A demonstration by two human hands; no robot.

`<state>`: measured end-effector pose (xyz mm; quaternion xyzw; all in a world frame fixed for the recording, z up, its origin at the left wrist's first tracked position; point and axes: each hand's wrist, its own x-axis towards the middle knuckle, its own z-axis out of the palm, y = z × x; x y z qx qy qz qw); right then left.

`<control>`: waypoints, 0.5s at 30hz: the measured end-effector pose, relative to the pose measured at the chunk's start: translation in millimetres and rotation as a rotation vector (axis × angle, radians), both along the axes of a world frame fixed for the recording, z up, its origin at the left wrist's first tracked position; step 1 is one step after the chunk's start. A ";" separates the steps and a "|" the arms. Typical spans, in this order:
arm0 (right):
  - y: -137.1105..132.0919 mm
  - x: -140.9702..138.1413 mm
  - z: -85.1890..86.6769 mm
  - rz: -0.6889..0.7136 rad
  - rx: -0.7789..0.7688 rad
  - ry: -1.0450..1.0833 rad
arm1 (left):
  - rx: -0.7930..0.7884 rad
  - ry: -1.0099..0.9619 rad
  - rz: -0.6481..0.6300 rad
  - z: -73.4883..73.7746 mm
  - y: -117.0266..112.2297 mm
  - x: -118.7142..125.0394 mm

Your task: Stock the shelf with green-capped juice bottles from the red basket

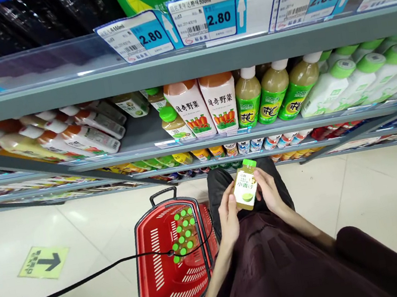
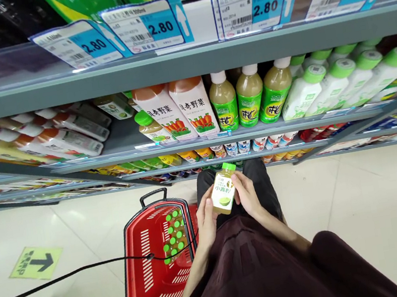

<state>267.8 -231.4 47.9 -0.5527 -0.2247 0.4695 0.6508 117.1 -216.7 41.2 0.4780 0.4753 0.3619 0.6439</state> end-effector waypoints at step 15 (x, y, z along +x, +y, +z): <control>-2.1 -1.4 -1.4 0.014 -0.018 -0.013 | -0.050 -0.024 -0.007 -3.1 -3.4 -1.1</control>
